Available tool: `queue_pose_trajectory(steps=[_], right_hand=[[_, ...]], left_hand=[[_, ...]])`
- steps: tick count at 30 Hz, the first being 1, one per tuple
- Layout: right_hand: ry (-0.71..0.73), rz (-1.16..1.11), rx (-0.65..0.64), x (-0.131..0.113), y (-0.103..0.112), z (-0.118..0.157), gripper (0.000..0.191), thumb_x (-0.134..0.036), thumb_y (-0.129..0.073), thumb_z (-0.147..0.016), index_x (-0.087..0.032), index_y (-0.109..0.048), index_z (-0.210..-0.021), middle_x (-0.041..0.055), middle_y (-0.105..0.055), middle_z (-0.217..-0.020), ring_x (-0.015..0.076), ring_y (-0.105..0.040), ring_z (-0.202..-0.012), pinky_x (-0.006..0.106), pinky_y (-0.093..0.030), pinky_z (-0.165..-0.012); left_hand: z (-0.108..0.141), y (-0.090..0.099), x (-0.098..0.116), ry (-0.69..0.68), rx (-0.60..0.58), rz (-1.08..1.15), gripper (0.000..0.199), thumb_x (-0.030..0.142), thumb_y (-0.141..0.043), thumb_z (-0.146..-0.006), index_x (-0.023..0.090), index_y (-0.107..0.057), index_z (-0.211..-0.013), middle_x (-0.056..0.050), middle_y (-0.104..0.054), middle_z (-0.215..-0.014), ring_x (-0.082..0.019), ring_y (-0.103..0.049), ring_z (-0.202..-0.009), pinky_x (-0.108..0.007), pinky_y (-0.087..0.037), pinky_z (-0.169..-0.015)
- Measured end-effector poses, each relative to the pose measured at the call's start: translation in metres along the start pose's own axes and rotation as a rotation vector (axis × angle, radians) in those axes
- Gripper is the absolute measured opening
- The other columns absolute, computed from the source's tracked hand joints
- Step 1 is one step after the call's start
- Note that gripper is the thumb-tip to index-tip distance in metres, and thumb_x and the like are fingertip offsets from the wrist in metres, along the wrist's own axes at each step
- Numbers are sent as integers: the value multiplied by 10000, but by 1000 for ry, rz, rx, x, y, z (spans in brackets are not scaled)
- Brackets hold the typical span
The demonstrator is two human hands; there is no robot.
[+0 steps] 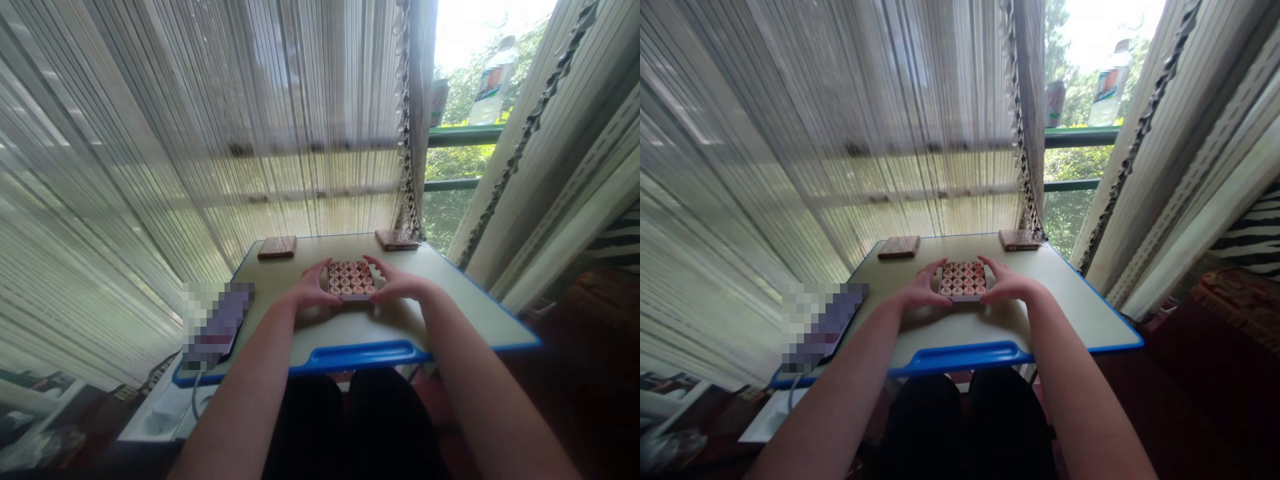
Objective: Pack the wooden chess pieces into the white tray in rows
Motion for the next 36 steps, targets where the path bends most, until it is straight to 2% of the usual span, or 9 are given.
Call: queue_pose_trajectory(steps=[5,10,20,28,33,36], right_hand=[[2,-150,-32,-9,2,5,1022,-290,-738,-519,-248,-200,-1387,100,-301,-1385,287,-293,-1254,416,-301,-1014],[7,-181,-22,-13,4,8,1006,-279,-737,-519,-245,-218,-1381,99,-337,-1353,286,-315,-1229,427,-299,-1009],[-30,-94,-58,4,-5,-5,1070,-279,-766,-474,-250,-211,-1389,114,-338,-1372,281,-352,-1228,388,-305,-1014],[-92,39,-15,9,-7,-10,1100,-319,-792,-430,-286,-240,-1381,109,-327,-1368,302,-329,-1236,408,-280,-1024],[-108,38,-14,8,-8,-5,1096,-319,-791,-429,-274,-248,-1381,112,-321,-1374,302,-305,-1252,409,-253,-1038],[-120,-94,-21,7,-8,-4,1042,-357,-762,-491,-259,-237,-1385,101,-313,-1395,283,-303,-1263,392,-266,-1035]], left_hand=[[-1,-1,-4,36,-16,168,1016,324,-804,-436,282,-330,-1334,-107,-322,-1366,-334,-338,-1226,-464,-298,-1017],[-2,-2,-6,58,-40,192,1007,334,-798,-457,287,-317,-1341,-110,-327,-1358,-331,-373,-1197,-462,-343,-988],[2,0,-2,55,-23,-80,1040,387,-790,-417,270,-327,-1341,-104,-361,-1346,-323,-300,-1256,-450,-265,-1047],[2,0,0,83,-54,-344,1061,496,-750,-412,276,-301,-1348,-81,-404,-1333,-321,-291,-1266,-447,-212,-1059],[5,-3,0,86,-103,-371,1095,535,-732,-418,262,-261,-1368,-75,-365,-1369,-322,-261,-1283,-424,-183,-1074],[6,-3,-1,112,-121,-303,1117,537,-738,-414,256,-241,-1375,-81,-325,-1396,-323,-234,-1296,-423,-183,-1075]])
Point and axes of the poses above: each hand's wrist, its own z-axis away from the middle knuckle, its own y-axis out of the back of the hand, x = y × z, the point moved 5 cm from there along -z, towards the middle knuckle
